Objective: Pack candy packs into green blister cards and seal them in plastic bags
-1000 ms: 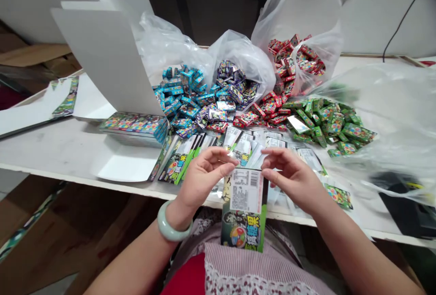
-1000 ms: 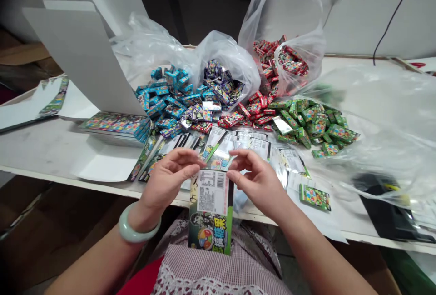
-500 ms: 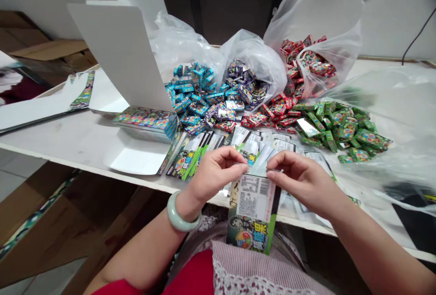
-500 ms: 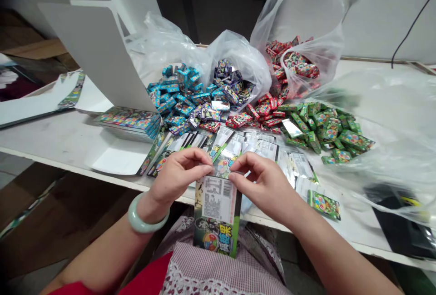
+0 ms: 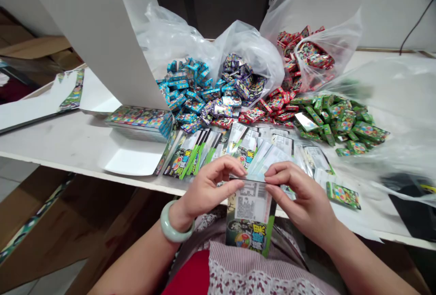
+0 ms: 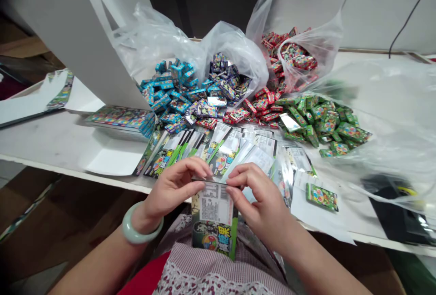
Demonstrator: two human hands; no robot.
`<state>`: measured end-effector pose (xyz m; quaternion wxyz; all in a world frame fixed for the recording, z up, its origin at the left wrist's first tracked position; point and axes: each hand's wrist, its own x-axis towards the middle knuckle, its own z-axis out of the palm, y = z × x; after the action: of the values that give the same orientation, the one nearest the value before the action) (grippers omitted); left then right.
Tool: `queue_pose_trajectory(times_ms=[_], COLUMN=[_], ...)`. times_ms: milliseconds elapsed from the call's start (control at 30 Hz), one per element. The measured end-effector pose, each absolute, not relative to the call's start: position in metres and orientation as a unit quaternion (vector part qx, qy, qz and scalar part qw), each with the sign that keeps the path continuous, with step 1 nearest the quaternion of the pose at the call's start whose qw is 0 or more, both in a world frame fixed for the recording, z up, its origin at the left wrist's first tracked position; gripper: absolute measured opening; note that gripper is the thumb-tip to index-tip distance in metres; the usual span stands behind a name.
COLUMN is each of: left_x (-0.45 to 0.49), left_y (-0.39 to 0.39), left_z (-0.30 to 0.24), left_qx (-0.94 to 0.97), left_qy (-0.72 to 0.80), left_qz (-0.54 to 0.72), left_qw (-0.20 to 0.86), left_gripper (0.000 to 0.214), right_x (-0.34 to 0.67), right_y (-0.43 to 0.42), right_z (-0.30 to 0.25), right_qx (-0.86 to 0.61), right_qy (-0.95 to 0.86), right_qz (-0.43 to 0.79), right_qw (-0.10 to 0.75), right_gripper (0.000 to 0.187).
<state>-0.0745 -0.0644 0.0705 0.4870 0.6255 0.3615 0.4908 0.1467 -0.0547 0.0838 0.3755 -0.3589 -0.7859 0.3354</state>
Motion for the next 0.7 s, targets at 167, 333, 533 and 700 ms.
queue_pose_trajectory(times_ms=[167, 333, 533, 700], left_x=[-0.073, -0.073, -0.068, -0.075], left_y=[-0.063, -0.063, -0.061, -0.051], left_z=[0.075, 0.077, 0.082, 0.067], left_qx=[0.672, 0.705, 0.694, 0.655], left_qy=[0.351, 0.346, 0.382, 0.466], left_qz=[0.48, 0.462, 0.466, 0.488], left_qw=[0.441, 0.411, 0.394, 0.34], left_gripper=[0.014, 0.017, 0.018, 0.01], right_x=[0.15, 0.151, 0.154, 0.242], right_y=[-0.058, -0.058, -0.052, -0.017], right_z=[0.08, 0.078, 0.076, 0.047], right_qx=[-0.368, -0.347, -0.335, -0.626], right_qy=[-0.754, -0.747, -0.715, -0.655], right_qz=[0.363, 0.364, 0.401, 0.303], right_qw=[0.405, 0.435, 0.464, 0.296], right_gripper=[0.014, 0.011, 0.012, 0.019])
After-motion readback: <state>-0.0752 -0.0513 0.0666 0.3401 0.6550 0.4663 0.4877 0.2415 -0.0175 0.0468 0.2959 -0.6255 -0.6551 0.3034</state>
